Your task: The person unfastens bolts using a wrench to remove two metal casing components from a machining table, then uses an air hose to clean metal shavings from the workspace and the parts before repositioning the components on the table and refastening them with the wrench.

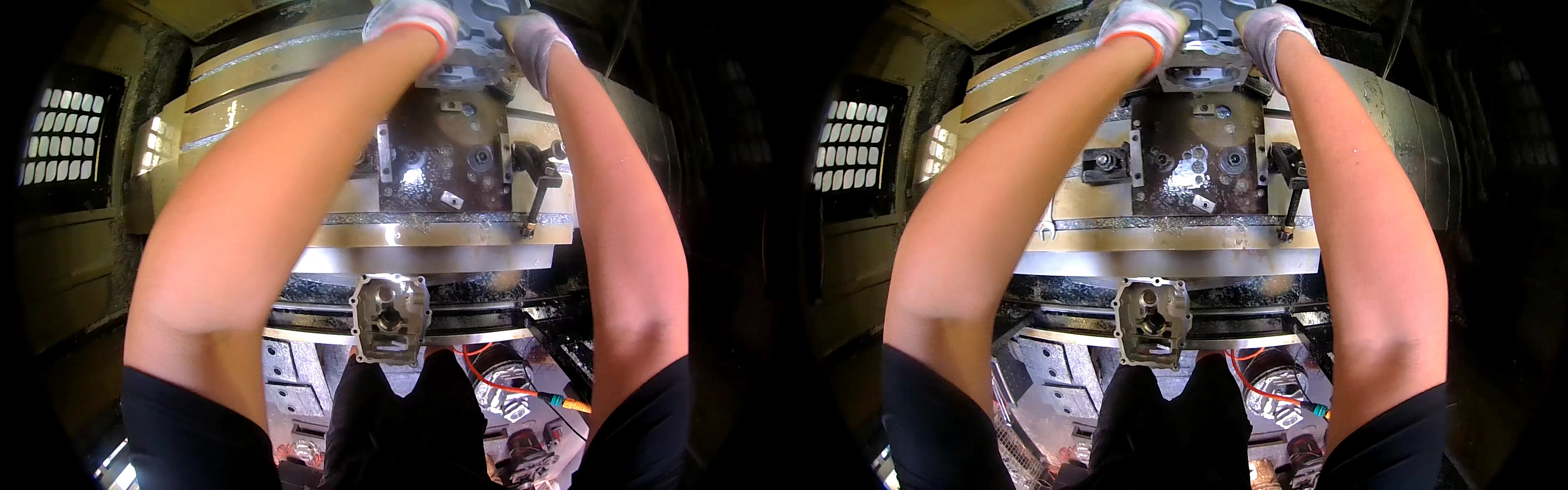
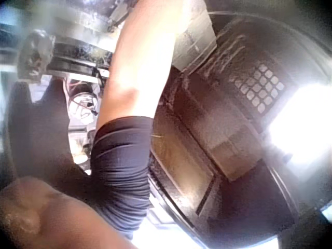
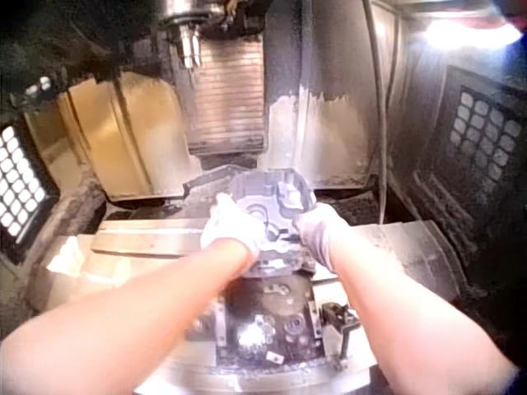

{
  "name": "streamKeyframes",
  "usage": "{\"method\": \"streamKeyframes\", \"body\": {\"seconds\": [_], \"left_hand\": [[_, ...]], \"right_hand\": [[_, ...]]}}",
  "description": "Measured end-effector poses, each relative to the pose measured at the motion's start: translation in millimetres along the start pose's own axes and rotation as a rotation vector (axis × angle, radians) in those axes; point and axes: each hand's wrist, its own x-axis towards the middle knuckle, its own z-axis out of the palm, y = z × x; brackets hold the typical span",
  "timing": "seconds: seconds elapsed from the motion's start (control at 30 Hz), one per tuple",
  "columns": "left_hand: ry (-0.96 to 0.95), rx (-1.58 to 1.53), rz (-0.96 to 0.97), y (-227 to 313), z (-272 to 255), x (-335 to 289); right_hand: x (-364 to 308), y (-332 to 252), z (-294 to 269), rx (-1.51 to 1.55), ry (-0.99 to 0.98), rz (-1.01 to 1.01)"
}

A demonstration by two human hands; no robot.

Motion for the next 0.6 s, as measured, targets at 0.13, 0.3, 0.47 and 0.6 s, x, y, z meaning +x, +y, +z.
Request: {"method": "streamKeyframes", "body": {"seconds": [0.13,0.3,0.47,0.6], "left_hand": [[0.275,0.029,0.109,-34,8,13],[0.206,-0.046,0.06,-12,31,21],[0.228,0.003,0.112,-25,39,22],[0.193,-0.081,0.024,-12,12,1]], "right_hand": [[0,-18,13,-1.358,0.119,-0.771],[27,13,19,-0.38,0.27,-0.322],[0,0,15,-0.695,0.139,-0.376],[3,-4,17,-1.109,0.272,-0.572]]}}
